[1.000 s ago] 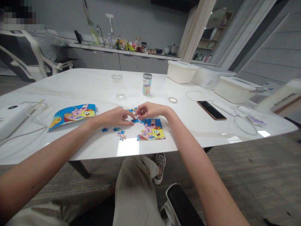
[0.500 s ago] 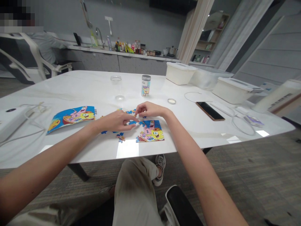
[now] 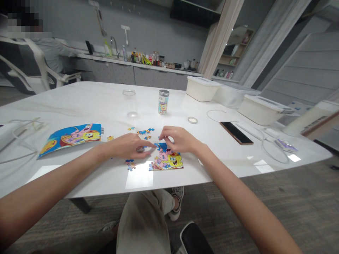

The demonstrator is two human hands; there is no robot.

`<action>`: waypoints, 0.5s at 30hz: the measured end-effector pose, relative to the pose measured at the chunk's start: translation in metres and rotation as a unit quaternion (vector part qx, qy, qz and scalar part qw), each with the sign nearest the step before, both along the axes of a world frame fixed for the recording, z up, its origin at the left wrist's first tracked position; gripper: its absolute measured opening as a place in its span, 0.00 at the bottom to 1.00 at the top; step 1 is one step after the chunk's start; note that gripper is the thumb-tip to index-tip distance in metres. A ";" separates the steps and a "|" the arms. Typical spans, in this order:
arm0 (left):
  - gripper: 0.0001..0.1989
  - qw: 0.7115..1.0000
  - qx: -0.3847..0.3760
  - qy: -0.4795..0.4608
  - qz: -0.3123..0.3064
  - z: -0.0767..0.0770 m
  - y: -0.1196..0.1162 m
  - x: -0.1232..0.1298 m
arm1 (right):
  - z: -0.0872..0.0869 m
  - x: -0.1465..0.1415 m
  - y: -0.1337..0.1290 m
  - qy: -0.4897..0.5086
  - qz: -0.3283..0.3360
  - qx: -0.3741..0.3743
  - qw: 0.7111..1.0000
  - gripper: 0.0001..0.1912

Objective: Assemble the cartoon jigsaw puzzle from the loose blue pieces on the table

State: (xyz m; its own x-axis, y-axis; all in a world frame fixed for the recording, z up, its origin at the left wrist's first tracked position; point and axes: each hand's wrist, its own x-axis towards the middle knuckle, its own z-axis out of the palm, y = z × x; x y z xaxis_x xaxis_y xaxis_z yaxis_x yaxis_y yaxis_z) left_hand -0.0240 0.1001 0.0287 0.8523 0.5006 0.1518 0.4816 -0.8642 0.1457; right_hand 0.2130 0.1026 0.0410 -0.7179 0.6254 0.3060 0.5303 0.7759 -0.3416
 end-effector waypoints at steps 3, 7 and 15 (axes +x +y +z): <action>0.16 1.000 -0.005 -0.003 0.002 -0.001 0.001 0.000 | -0.007 0.006 -0.011 -0.005 0.006 0.000 1.000 0.15; 0.16 1.000 -0.005 -0.004 0.005 -0.001 0.002 0.000 | -0.009 0.008 -0.011 -0.032 0.026 -0.026 0.999 0.16; 0.15 1.000 0.011 0.004 -0.002 -0.002 0.003 0.001 | -0.008 0.010 -0.009 -0.030 0.035 -0.049 0.998 0.17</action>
